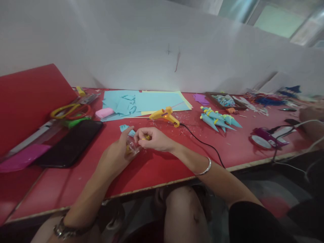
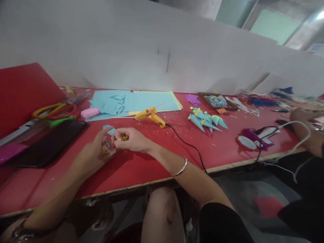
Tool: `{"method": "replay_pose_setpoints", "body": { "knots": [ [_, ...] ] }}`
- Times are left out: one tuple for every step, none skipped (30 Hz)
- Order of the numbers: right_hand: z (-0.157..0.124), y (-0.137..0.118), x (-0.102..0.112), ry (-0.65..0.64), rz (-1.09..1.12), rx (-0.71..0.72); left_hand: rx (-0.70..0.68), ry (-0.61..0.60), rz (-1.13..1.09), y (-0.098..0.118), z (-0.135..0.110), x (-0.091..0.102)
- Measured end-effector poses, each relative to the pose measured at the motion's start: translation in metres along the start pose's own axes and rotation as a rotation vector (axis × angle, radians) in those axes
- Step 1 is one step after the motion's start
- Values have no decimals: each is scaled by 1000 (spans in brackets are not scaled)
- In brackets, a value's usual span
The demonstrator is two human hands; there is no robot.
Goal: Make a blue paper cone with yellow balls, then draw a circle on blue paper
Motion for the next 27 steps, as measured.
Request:
{"method": "replay_pose_setpoints", "body": {
  "knots": [
    [1, 1, 1, 12, 20, -11, 9, -13, 5, 0, 0, 0],
    [1, 3, 2, 25, 47, -28, 21, -28, 9, 0, 0, -1],
    [2, 4, 2, 33, 74, -49, 33, -40, 12, 0, 0, -1],
    [3, 6, 3, 32, 96, -75, 44, -40, 15, 0, 0, 0],
    [3, 7, 2, 22, 112, -100, 48, -41, 17, 1, 0, 1],
    [3, 8, 2, 6, 116, -124, 51, -46, 20, 2, 0, 2],
    [3, 9, 1, -16, 108, -145, 52, -56, 24, 4, -1, 2],
    [3, 9, 0, -37, 94, -161, 56, -69, 31, 5, -1, 3],
    [2, 8, -1, -52, 77, -168, 65, -80, 39, 5, -1, 3],
    [1, 7, -1, -57, 59, -166, 67, -90, 47, 6, -1, 4],
    [0, 6, -1, -54, 40, -156, 71, -98, 58, 7, -2, 4],
    [0, 4, -1, -45, 19, -141, 79, -98, 73, 7, -2, 4],
    [-1, 1, 0, -29, -3, -122, 85, -94, 86, 7, -2, 4],
    [-1, -1, 1, -10, -24, -103, 92, -87, 97, 6, -2, 4],
    [-1, -3, 1, 0, -40, -87, 94, -82, 101, 5, -2, 4],
    [-1, -4, 2, 1, -49, -77, 98, -77, 98, 5, -2, 3],
    [-1, -5, 2, -5, -47, -70, 94, -75, 86, 4, -2, 3],
    [-1, -5, 2, -19, -34, -69, 82, -77, 70, 5, -2, 2],
    [0, -4, 2, -36, -6, -72, 76, -80, 56, 5, -1, 2],
    [0, -2, 3, -47, 33, -80, 75, -81, 48, 4, -1, 1],
    [0, 0, 3, -56, 77, -93, 76, -80, 43, 4, -1, 1],
    [1, 3, 4, -62, 121, -107, 81, -76, 43, 4, -1, 1],
    [1, 5, 5, -67, 159, -119, 88, -74, 48, 4, 0, 2],
    [1, 6, 6, -63, 181, -124, 97, -73, 56, 4, 0, 2],
    [0, 7, 8, -52, 184, -126, 101, -74, 63, 4, 0, 3],
    [0, 7, 9, -49, 164, -136, 102, -77, 67, 4, 0, 3],
    [0, 7, 10, -45, 125, -148, 101, -82, 70, 5, 0, 3]
  ]
}}
Point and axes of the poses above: each hand's wrist, its own z-axis towards the middle knuckle, its own x-axis out of the back of the hand, y = z × x, the point moved 5 cm from there along z, towards the middle knuckle, and after that the axes turned 3 degrees about z, right-handed, at the moved point
